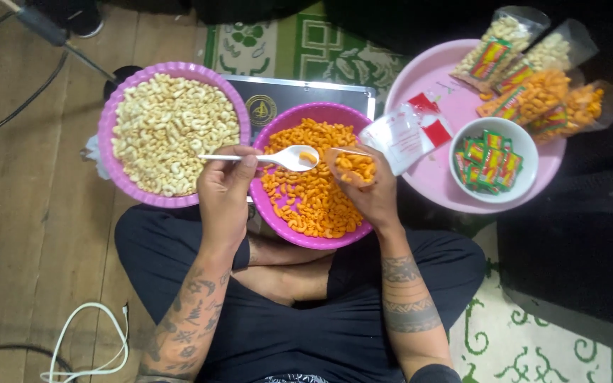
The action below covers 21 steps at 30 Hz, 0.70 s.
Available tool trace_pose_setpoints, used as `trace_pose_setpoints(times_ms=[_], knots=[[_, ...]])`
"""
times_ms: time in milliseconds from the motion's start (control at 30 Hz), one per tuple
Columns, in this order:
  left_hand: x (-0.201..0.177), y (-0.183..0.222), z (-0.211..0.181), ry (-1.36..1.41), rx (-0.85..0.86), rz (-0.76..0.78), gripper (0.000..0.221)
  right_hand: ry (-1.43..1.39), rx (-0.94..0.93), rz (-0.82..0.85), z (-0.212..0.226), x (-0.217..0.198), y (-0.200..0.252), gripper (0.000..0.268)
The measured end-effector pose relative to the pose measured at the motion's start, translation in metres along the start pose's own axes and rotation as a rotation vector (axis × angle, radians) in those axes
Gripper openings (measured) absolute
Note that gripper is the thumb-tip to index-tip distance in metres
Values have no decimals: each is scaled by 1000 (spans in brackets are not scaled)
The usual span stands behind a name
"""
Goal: Manually filling small plastic bags with orange snacks using a spoon and hands while sitting on the floor.
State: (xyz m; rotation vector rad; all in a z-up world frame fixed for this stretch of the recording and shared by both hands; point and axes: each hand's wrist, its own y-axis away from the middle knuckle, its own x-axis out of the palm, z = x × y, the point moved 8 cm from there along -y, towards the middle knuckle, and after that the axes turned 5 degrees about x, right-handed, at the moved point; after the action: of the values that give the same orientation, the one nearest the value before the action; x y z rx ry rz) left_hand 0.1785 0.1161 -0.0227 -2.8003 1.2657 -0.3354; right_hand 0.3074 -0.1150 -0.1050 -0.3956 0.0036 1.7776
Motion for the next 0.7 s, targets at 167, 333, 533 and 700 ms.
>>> trace_pose_setpoints(times_ms=[167, 333, 533, 700], knots=[[49, 2, -39, -121, 286, 165, 6, -124, 9, 33, 1, 4, 2, 67], [84, 17, -56, -426, 730, 420, 14, -93, 3, 106, -13, 10, 2, 69], [96, 33, -56, -500, 869, 583, 26, -54, 22, 135, -12, 11, 2, 68], [116, 39, -74, -493, 901, 582, 17, -92, -125, 152, 3, 13, 4, 68]])
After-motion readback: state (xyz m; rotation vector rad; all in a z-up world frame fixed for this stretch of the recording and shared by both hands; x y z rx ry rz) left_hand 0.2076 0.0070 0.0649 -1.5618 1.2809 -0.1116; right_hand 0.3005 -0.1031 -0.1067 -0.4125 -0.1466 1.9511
